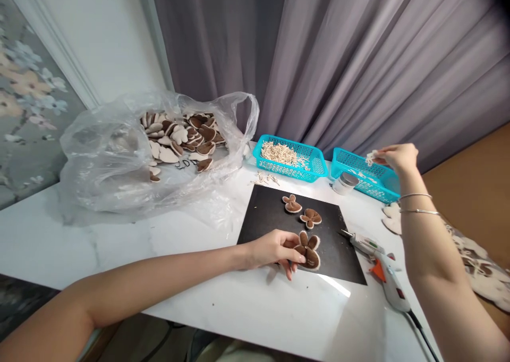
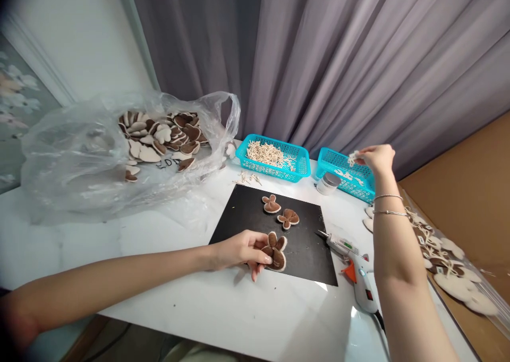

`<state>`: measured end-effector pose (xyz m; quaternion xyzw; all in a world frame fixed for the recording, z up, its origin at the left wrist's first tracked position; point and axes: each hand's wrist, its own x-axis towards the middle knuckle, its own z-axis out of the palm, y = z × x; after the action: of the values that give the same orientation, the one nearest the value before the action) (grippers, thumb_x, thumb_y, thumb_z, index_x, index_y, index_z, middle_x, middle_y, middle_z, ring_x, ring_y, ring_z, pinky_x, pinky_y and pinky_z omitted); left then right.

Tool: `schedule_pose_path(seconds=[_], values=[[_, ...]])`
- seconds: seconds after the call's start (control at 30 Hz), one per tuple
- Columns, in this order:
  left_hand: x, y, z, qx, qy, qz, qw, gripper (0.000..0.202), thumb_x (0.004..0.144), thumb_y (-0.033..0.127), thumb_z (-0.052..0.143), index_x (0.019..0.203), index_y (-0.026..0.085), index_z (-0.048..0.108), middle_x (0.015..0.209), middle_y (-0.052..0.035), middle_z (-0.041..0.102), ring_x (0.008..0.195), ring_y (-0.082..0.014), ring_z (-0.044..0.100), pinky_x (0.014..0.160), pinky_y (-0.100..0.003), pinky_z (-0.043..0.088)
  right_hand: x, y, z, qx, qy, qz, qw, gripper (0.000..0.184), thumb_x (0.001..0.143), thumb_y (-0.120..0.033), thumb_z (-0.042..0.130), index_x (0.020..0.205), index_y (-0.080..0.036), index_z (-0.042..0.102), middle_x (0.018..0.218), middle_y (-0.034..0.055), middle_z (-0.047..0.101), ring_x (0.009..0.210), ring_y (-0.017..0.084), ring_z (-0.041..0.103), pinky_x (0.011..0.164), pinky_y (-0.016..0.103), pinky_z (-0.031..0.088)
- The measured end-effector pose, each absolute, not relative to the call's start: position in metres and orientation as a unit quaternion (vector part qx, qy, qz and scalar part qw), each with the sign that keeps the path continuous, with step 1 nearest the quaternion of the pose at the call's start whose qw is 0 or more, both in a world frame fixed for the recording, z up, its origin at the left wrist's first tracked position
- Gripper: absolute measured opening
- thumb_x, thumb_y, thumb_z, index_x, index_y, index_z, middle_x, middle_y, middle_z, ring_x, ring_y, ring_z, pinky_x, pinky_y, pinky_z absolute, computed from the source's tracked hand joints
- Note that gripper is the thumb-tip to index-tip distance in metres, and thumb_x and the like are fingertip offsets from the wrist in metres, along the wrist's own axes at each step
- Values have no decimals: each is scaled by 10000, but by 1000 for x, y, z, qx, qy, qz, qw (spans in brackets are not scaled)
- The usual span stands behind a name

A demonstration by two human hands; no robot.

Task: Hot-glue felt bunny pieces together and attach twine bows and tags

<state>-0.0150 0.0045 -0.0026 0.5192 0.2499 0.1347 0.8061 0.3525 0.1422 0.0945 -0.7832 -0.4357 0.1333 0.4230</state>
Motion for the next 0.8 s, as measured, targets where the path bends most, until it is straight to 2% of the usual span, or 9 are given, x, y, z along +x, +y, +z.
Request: schedule_pose_path(seconds=[0.07,0.17,0.33,0.4,0.53,0.67,0.8], values=[[-15,4,-3,523,247,138,804,157,697,217,676,786,122,588,628,26,549,530,-86,543,529,-239,500,329,136,110,-732,-485,138,457,213,808,-103,623,1007,-25,617,949,163,651,729,121,644,698,241,518],[-14,4,-6,524,236,138,807,165,701,213,676,805,116,593,703,7,562,551,-82,541,530,-237,505,281,121,121,-655,-568,201,457,199,764,-135,671,940,-41,658,855,134,688,665,113,655,677,231,529],[-14,5,-12,538,224,140,801,180,706,234,684,808,131,576,711,7,567,544,-89,556,515,-239,505,190,97,92,-561,-663,372,329,165,651,-203,755,755,-84,709,670,86,708,636,187,685,610,277,569],[-14,5,-13,539,224,143,800,188,701,242,689,800,135,569,691,13,563,549,-94,561,515,-241,507,162,95,69,-509,-685,457,252,137,681,-236,724,738,-115,698,635,55,704,626,177,689,587,261,570],[-14,5,-13,533,230,130,804,178,696,231,681,792,133,567,638,30,553,519,-89,555,522,-245,509,132,102,31,-487,-695,490,202,136,644,-246,747,678,-141,667,567,31,683,562,178,679,486,236,547],[-13,4,-12,526,230,129,809,164,698,204,668,810,130,574,637,32,556,519,-86,557,525,-241,503,126,106,24,-483,-700,492,184,125,695,-252,708,694,-145,644,600,38,687,571,175,680,471,234,547],[-14,4,-12,524,213,139,813,169,697,210,679,804,134,571,664,31,559,532,-81,552,532,-240,499,145,104,48,-493,-702,478,187,118,765,-246,641,825,-145,631,775,76,717,650,188,699,473,232,552]])
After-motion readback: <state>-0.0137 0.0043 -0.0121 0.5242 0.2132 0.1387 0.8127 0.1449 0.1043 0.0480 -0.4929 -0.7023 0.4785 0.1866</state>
